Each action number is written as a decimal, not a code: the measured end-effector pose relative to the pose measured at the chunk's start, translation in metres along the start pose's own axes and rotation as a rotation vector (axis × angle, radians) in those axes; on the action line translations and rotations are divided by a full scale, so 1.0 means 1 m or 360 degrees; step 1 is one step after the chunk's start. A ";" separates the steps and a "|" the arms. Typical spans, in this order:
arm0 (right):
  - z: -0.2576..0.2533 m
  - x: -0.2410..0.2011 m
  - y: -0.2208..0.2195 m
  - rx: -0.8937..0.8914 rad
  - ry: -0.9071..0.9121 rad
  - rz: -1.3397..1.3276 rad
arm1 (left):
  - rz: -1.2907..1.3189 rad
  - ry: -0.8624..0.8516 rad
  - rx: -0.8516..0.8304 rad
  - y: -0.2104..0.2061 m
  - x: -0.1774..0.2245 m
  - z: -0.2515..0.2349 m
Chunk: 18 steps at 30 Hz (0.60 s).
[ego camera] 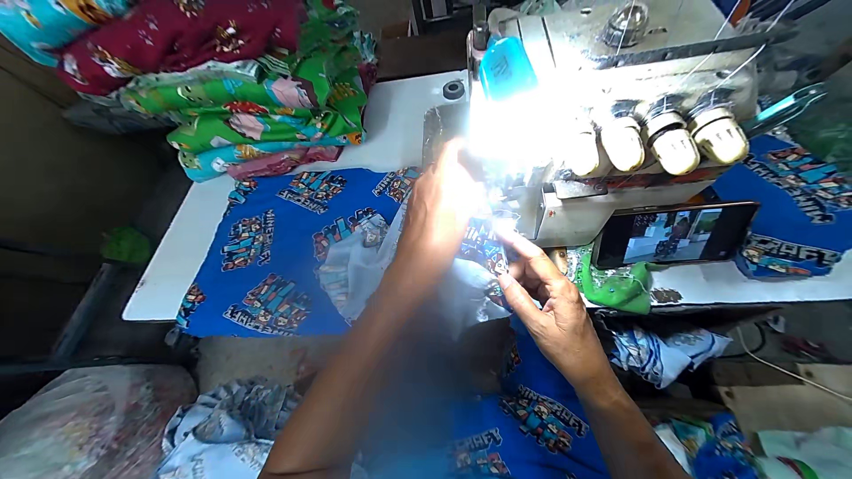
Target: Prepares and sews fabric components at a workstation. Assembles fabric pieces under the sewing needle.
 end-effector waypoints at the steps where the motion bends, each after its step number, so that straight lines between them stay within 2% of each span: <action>1: -0.001 -0.001 0.002 0.0086 0.0022 -0.0026 | -0.0003 -0.0008 0.0010 -0.003 -0.001 -0.005; 5: -0.007 -0.006 0.003 0.0319 0.0061 -0.0016 | 0.0015 -0.0020 0.0006 -0.012 -0.004 -0.028; 11: -0.011 -0.011 0.001 0.0392 0.0059 0.0094 | 0.0003 -0.0140 0.0031 -0.017 -0.005 -0.035; 18: -0.014 -0.021 -0.001 0.0399 0.0289 0.0640 | 0.0018 -0.0213 0.0034 -0.020 -0.010 -0.045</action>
Point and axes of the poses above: each hand's wrist, its own z-axis away from the middle knuckle, its own y-axis out of the back of the hand, x = y × z, the point moved 6 cm from there along -z, towards the middle knuckle, and after that the axes turned 12 degrees about x, right-handed, at the moved point
